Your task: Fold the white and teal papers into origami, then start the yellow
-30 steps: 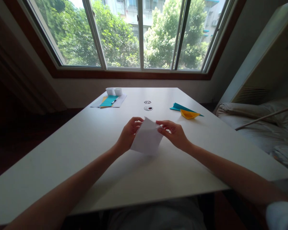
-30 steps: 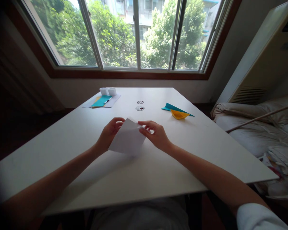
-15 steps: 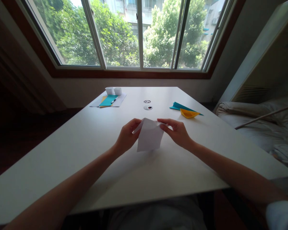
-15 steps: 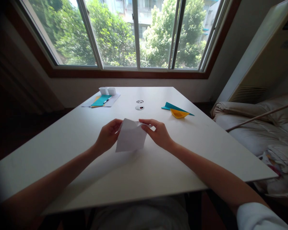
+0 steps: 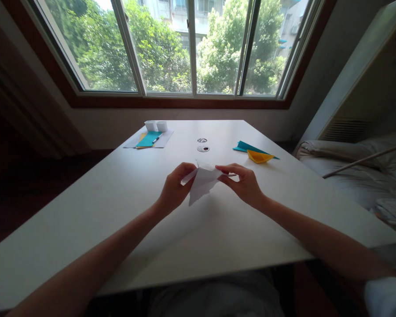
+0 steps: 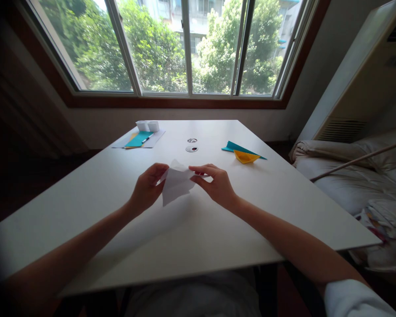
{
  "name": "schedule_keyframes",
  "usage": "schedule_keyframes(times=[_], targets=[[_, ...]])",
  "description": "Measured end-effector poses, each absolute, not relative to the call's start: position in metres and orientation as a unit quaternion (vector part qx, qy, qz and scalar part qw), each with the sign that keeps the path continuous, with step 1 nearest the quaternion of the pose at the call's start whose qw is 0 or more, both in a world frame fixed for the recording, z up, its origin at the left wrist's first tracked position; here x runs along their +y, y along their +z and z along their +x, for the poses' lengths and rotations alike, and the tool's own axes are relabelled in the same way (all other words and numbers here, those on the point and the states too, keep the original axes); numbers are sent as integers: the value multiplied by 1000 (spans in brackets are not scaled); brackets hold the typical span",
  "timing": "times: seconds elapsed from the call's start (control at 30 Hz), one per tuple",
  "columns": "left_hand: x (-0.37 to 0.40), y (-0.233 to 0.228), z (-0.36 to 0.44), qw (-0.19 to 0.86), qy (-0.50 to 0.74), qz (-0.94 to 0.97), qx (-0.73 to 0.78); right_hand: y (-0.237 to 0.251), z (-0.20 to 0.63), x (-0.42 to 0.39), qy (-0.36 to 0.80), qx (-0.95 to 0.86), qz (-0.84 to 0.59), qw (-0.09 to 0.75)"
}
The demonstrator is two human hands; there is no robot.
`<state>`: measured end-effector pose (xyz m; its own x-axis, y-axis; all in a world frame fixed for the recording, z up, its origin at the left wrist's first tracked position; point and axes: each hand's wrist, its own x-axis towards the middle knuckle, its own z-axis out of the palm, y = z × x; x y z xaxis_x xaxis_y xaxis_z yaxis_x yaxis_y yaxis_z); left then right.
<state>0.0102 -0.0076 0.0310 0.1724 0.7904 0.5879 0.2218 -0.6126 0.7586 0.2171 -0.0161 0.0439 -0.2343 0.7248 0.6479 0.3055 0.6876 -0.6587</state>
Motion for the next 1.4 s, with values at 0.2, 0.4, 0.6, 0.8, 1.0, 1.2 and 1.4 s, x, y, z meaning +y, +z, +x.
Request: schedule_keyframes(times=[0.2, 0.4, 0.6, 0.8, 1.0, 1.2, 1.4], targets=[[-14, 40, 0, 1, 475, 831, 290, 45, 222, -14, 46, -813, -293, 501], [-18, 47, -3, -102, 435, 858, 255, 45, 224, -11, -31, -830, -277, 483], [-17, 42, -4, -105, 417, 869, 244, 42, 226, -9, -41, -832, -273, 481], [-18, 42, -4, -111, 420, 864, 255, 40, 226, -10, -29, -842, -259, 472], [-19, 41, -4, -113, 424, 858, 266, 40, 228, -8, -21, -839, -265, 475], [-21, 40, -5, -100, 432, 851, 281, 40, 231, -5, -34, -847, -255, 466], [-19, 39, -5, -94, 429, 853, 282, 39, 232, -5, -15, -863, -252, 438]])
